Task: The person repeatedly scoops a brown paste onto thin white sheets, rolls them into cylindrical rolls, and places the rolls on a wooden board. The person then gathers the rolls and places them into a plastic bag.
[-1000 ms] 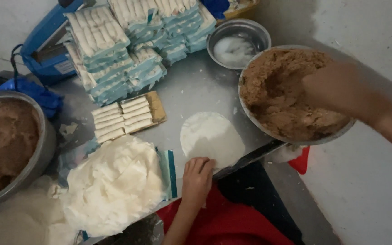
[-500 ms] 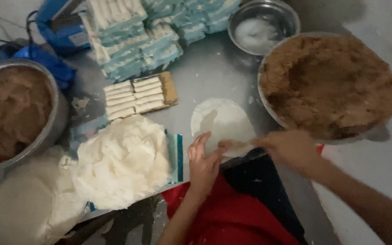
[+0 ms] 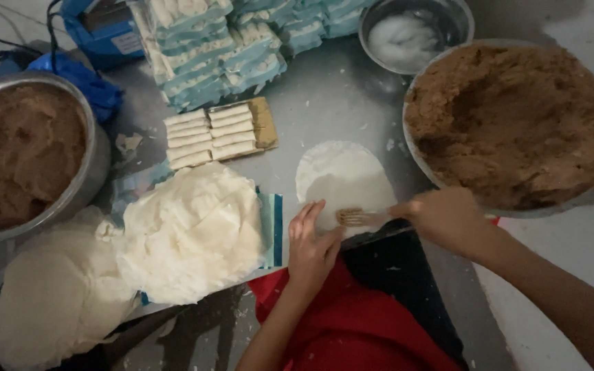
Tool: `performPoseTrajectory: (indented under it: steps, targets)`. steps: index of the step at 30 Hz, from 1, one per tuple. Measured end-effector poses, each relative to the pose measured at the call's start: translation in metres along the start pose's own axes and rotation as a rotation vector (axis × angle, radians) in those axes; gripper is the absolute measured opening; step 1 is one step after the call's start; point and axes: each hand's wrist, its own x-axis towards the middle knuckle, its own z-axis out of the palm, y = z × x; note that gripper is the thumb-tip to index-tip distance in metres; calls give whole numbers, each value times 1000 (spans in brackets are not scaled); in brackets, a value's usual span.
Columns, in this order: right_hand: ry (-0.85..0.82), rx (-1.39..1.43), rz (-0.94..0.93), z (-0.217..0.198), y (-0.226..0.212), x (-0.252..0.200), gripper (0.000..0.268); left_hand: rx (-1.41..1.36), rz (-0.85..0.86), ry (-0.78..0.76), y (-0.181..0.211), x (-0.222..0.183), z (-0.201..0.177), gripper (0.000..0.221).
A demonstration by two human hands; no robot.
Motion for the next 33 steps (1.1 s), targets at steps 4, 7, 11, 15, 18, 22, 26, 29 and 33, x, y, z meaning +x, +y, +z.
performPoseTrajectory:
  steps: [4, 7, 11, 15, 18, 22, 26, 29, 33]
  targets:
    - [-480, -128, 157, -73, 27, -5, 62, -57, -46, -10, 6, 10, -5, 12]
    - [-335, -367, 185, -75, 94, -13, 34, -121, -75, -13, 11, 29, -7, 10]
    - [-130, -674, 226, -74, 139, -11, 11, -73, -76, 19, -4, 70, 7, 13]
    - [1, -667, 90, -101, 43, 8, 10, -86, 75, -100, -26, 88, 6, 37]
    - [290, -177, -149, 11, 29, 18, 14, 0, 9, -332, -38, 89, 17, 28]
    - [725, 571, -459, 93, -27, 68, 21, -28, 9, -394, -19, 76, -1, 20]
    - [567, 268, -401, 90, -38, 58, 13, -118, 34, -278, -30, 62, 12, 17]
    - [639, 238, -390, 87, -37, 62, 17, -62, 46, -219, -17, 69, -1, 15]
    - [669, 242, -383, 78, -41, 64, 22, 0, 70, -159, -25, 70, 3, 13]
